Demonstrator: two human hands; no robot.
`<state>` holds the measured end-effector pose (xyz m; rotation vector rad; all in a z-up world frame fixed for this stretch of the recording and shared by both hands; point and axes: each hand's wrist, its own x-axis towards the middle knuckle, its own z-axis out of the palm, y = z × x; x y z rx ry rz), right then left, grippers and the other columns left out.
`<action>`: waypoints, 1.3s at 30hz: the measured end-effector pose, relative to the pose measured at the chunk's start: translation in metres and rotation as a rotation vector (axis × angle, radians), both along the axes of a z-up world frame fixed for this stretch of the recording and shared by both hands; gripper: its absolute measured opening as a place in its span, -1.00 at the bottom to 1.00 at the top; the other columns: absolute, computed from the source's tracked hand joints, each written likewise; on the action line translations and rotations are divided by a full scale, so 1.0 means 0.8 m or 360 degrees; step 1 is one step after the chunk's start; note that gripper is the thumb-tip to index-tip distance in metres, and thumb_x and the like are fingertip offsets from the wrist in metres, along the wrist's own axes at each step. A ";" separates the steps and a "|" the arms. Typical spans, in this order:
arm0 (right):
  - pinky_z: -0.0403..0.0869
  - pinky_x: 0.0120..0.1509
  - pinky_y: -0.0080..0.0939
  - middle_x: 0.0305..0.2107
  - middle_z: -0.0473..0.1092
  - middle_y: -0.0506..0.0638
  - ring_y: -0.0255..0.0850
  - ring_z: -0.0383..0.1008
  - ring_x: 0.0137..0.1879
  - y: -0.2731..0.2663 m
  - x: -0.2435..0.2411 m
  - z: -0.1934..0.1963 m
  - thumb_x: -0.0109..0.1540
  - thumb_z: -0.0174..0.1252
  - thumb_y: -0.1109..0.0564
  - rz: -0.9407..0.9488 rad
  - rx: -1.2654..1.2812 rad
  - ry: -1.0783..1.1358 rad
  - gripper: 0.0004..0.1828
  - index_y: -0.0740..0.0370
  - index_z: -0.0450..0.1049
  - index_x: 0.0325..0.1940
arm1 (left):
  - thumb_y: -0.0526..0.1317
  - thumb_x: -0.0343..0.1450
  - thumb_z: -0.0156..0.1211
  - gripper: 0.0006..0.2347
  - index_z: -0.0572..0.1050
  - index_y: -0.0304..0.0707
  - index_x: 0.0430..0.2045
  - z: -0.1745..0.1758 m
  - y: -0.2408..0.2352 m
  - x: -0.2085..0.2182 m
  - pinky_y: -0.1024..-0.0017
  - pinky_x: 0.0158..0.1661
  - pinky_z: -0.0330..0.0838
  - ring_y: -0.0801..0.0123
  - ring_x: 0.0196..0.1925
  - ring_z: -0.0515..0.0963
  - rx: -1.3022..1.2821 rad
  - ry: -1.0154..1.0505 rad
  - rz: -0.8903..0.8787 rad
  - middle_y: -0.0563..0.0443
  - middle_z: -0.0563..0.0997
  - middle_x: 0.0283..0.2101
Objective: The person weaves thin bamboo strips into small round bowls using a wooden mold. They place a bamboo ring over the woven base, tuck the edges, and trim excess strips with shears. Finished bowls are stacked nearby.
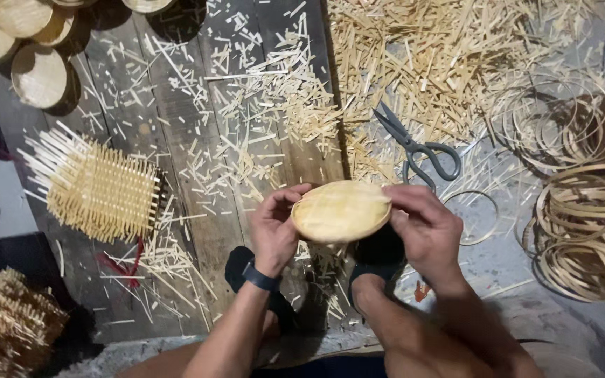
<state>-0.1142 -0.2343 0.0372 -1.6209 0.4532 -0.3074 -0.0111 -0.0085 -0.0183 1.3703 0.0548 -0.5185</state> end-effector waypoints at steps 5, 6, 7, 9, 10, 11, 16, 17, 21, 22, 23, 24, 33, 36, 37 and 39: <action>0.49 0.31 -0.16 -0.04 0.50 0.10 -0.09 0.51 0.16 0.006 0.002 0.025 0.15 0.29 0.45 0.0180 -0.0238 -0.0324 -0.62 0.33 0.52 0.05 | -0.46 0.38 0.33 -0.81 0.45 -0.32 -0.23 -0.025 -0.006 -0.001 0.33 0.07 0.61 0.25 0.02 0.69 -0.0162 -0.0128 0.0095 -0.29 0.68 0.00; 0.49 0.30 -0.13 -0.04 0.51 0.10 -0.09 0.52 0.15 0.006 0.003 0.030 0.14 0.32 0.44 0.0201 -0.0236 -0.0342 -0.58 0.35 0.51 0.07 | -0.45 0.41 0.31 -0.84 0.46 -0.32 -0.23 -0.027 -0.006 0.000 0.31 0.07 0.62 0.24 0.02 0.70 -0.0210 -0.0112 0.0142 -0.30 0.68 0.00; 0.49 0.27 -0.14 -0.06 0.51 0.10 -0.09 0.52 0.13 0.007 0.005 0.033 0.12 0.33 0.43 0.0199 -0.0259 -0.0298 -0.59 0.35 0.51 0.06 | -0.45 0.40 0.30 -0.83 0.46 -0.31 -0.23 -0.029 -0.004 0.000 0.32 0.06 0.62 0.25 0.01 0.69 -0.0191 -0.0120 0.0126 -0.30 0.68 0.00; 0.50 0.20 -0.14 -0.08 0.50 0.10 -0.09 0.53 0.08 0.009 0.007 0.040 0.09 0.35 0.42 0.0200 -0.0302 -0.0205 -0.59 0.35 0.52 0.03 | -0.47 0.39 0.29 -0.82 0.44 -0.30 -0.23 -0.029 0.001 0.000 0.34 0.03 0.61 0.26 0.00 0.68 -0.0149 -0.0132 0.0098 -0.31 0.67 0.00; 0.50 0.20 -0.13 -0.09 0.51 0.10 -0.08 0.53 0.08 0.009 0.009 0.042 0.09 0.36 0.41 0.0211 -0.0333 -0.0224 -0.59 0.35 0.52 0.03 | -0.47 0.41 0.28 -0.84 0.45 -0.31 -0.23 -0.028 0.002 0.001 0.34 0.03 0.61 0.26 0.00 0.68 -0.0146 -0.0109 0.0094 -0.31 0.67 0.01; 0.51 0.21 -0.12 -0.09 0.51 0.09 -0.08 0.54 0.08 0.010 0.010 0.043 0.09 0.37 0.40 0.0222 -0.0364 -0.0243 -0.59 0.35 0.52 0.02 | -0.47 0.42 0.26 -0.85 0.45 -0.31 -0.23 -0.027 0.002 0.002 0.34 0.03 0.62 0.26 0.00 0.68 -0.0143 -0.0085 0.0090 -0.32 0.67 0.02; 0.51 0.19 -0.12 -0.11 0.51 0.03 -0.07 0.53 0.06 0.010 0.010 0.048 0.09 0.41 0.37 0.0294 -0.0514 -0.0414 -0.60 0.26 0.54 -0.01 | -0.44 0.48 0.16 -0.92 0.45 -0.34 -0.22 -0.027 0.000 -0.001 0.32 0.02 0.61 0.21 0.00 0.68 -0.0185 -0.0003 0.0083 -0.37 0.65 0.03; 0.51 0.17 -0.13 -0.11 0.51 0.03 -0.08 0.53 0.05 0.009 0.009 0.048 0.08 0.41 0.36 0.0323 -0.0547 -0.0425 -0.62 0.24 0.56 -0.04 | -0.41 0.50 0.11 -0.95 0.45 -0.33 -0.21 -0.028 0.000 -0.002 0.32 0.01 0.62 0.20 0.00 0.68 -0.0250 0.0063 0.0097 -0.37 0.66 0.02; 0.49 0.08 -0.14 -0.12 0.50 0.03 -0.07 0.50 0.01 0.007 0.011 0.050 0.03 0.41 0.37 0.0387 -0.0618 -0.0416 -0.63 0.17 0.62 -0.11 | -0.37 0.56 0.00 -0.94 0.44 -0.33 -0.20 -0.032 0.002 -0.002 0.28 0.06 0.61 0.17 0.03 0.68 -0.0345 0.0091 0.0066 -0.38 0.64 0.04; 0.50 0.07 -0.14 -0.13 0.50 0.03 -0.07 0.50 0.00 0.006 0.011 0.049 0.02 0.40 0.37 0.0401 -0.0646 -0.0427 -0.63 0.17 0.62 -0.11 | -0.37 0.55 0.01 -0.95 0.44 -0.34 -0.20 -0.033 0.003 -0.001 0.27 0.05 0.62 0.15 0.02 0.68 -0.0377 0.0141 0.0089 -0.38 0.65 0.03; 0.50 0.06 -0.14 -0.13 0.50 0.03 -0.08 0.51 -0.01 0.007 0.010 0.048 0.01 0.40 0.37 0.0415 -0.0673 -0.0438 -0.63 0.17 0.63 -0.12 | -0.37 0.54 0.03 -0.95 0.45 -0.35 -0.21 -0.034 0.005 -0.001 0.26 0.04 0.63 0.14 0.01 0.69 -0.0409 0.0191 0.0112 -0.38 0.65 0.01; 0.50 0.05 -0.13 -0.13 0.50 0.03 -0.08 0.51 -0.02 0.005 0.010 0.046 0.00 0.39 0.37 0.0433 -0.0701 -0.0455 -0.62 0.17 0.63 -0.12 | -0.38 0.53 0.04 -0.95 0.45 -0.36 -0.22 -0.035 0.006 -0.001 0.25 0.03 0.64 0.13 0.00 0.70 -0.0442 0.0235 0.0140 -0.39 0.66 -0.01; 0.50 0.09 -0.24 -0.14 0.54 0.05 -0.21 0.57 -0.08 0.024 -0.004 0.011 0.14 0.34 0.37 0.0003 -0.0573 0.0070 -0.65 0.31 0.56 0.01 | -0.38 0.44 0.24 -0.75 0.63 -0.25 0.01 -0.018 0.022 0.000 0.38 -0.11 0.61 0.38 -0.15 0.66 0.0342 -0.0065 -0.0150 -0.10 0.72 -0.08; 0.48 0.06 -0.33 -0.12 0.51 0.01 -0.30 0.51 -0.03 0.022 -0.009 -0.015 0.22 0.27 0.32 -0.0107 -0.0071 0.0269 -0.55 0.31 0.47 0.21 | -0.23 0.39 0.34 -0.74 0.61 -0.12 -0.04 -0.012 0.026 0.016 0.44 -0.20 0.66 0.48 -0.23 0.71 0.0662 0.0011 -0.0218 0.01 0.74 -0.19; 0.49 0.05 -0.34 -0.13 0.52 0.00 -0.32 0.51 -0.04 0.020 -0.009 -0.025 0.24 0.25 0.30 -0.0082 -0.0042 0.0289 -0.55 0.30 0.45 0.23 | -0.21 0.40 0.34 -0.75 0.62 -0.13 -0.04 -0.011 0.030 0.027 0.41 -0.26 0.62 0.43 -0.29 0.67 0.0771 0.0070 -0.0195 -0.01 0.73 -0.23; 0.49 0.03 -0.37 -0.14 0.53 -0.03 -0.36 0.51 -0.05 0.020 -0.020 -0.047 0.28 0.21 0.25 -0.0054 0.0014 0.0350 -0.56 0.29 0.43 0.25 | -0.18 0.43 0.34 -0.77 0.64 -0.14 -0.05 -0.012 0.040 0.040 0.34 -0.37 0.54 0.35 -0.41 0.58 0.0981 0.0210 -0.0177 -0.05 0.70 -0.29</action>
